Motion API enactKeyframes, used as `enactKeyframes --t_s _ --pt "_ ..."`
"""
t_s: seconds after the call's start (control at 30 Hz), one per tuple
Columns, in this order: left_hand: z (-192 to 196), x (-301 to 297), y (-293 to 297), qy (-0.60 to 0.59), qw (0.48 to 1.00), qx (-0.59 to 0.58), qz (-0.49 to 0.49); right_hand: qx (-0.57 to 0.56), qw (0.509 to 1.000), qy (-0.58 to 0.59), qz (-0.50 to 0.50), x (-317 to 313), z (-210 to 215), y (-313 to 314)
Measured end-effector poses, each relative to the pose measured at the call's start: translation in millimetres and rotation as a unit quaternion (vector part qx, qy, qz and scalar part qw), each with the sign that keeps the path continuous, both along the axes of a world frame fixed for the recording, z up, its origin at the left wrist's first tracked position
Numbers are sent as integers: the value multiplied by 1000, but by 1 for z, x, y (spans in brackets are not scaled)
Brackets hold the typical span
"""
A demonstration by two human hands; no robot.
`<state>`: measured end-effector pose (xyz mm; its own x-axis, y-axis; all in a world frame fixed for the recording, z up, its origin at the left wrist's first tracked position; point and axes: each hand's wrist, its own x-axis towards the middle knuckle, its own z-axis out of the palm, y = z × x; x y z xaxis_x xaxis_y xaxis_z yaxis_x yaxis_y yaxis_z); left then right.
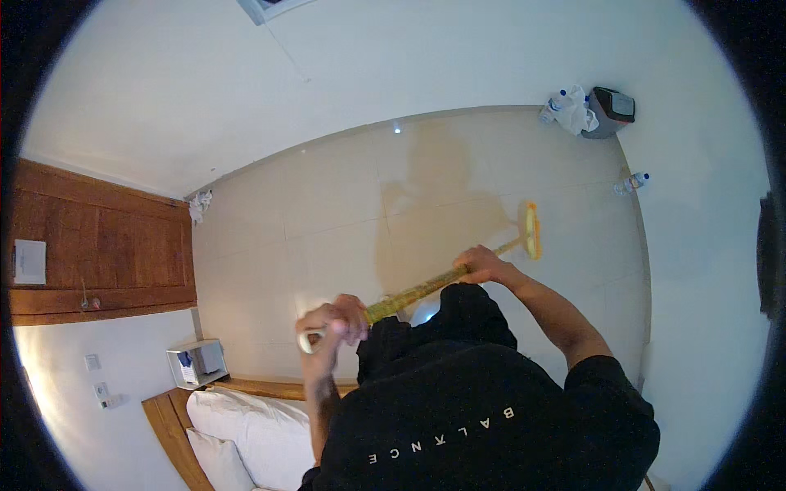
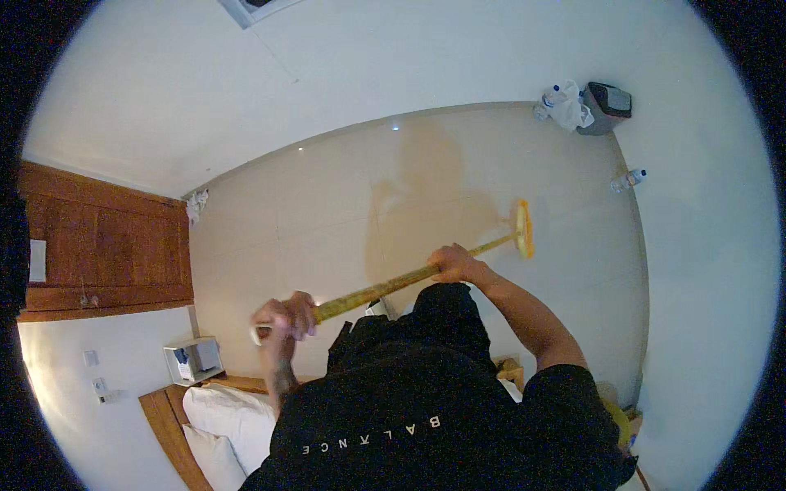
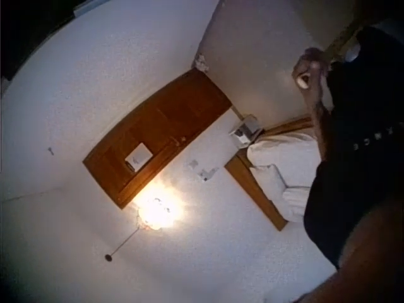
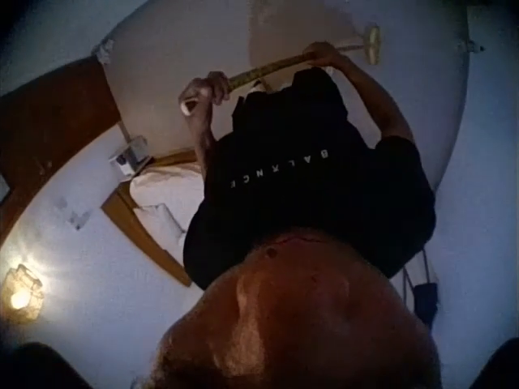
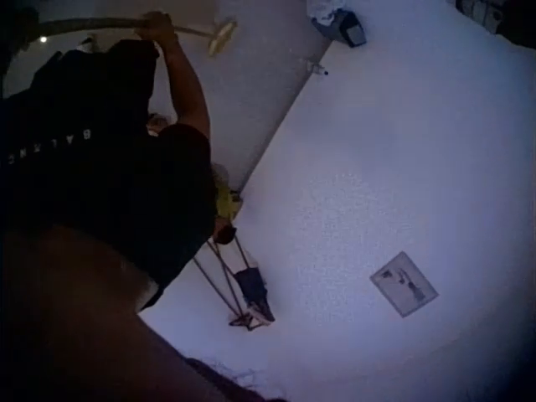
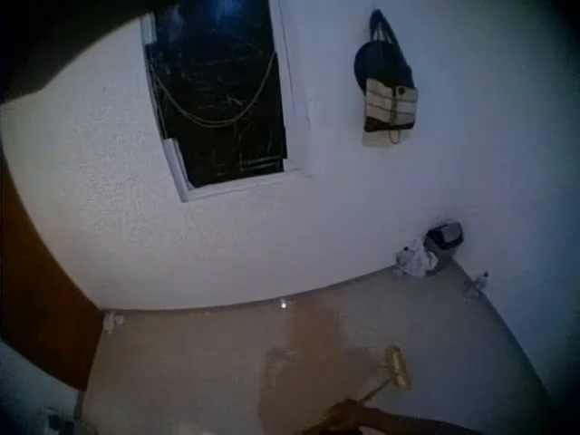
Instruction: Sweeping the floor of a hotel room using a broom.
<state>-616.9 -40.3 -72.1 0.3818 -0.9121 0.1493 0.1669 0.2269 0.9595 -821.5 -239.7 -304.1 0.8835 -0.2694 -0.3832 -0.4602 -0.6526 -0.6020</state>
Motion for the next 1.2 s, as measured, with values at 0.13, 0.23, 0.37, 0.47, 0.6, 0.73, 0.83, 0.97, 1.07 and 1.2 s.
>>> enactKeyframes --t_s 0.13,0.23,0.37,0.47,0.6,0.73,0.83,0.97,1.07,1.2 --pt "40 -43 -38 -102 995 -7 -20 27 994 -104 33 -7 -14 -20" --pt "79 -68 -56 -232 972 -33 4 -23 943 -331 -26 43 -6 -13" --pt "104 -98 -80 -371 927 -6 -62 42 923 -380 53 95 32 -38" --pt "123 -87 -87 -362 920 -135 -61 74 930 -354 63 97 65 -54" --pt "123 -38 -101 -240 924 -258 -147 39 920 -388 38 64 85 -83" --pt "82 -1 -152 -172 980 -86 -56 -16 977 -210 22 24 65 -151" --pt "28 -1 -209 -21 995 -77 -64 -10 998 -66 -22 -10 36 -199" --pt "16 0 -250 -31 995 -43 -80 -23 998 -46 -43 -5 5 -221" --pt "49 22 -245 -120 991 -29 -47 29 994 -104 -32 46 -3 -207" --pt "86 33 -222 -240 970 -25 24 59 975 -209 50 150 10 -183"
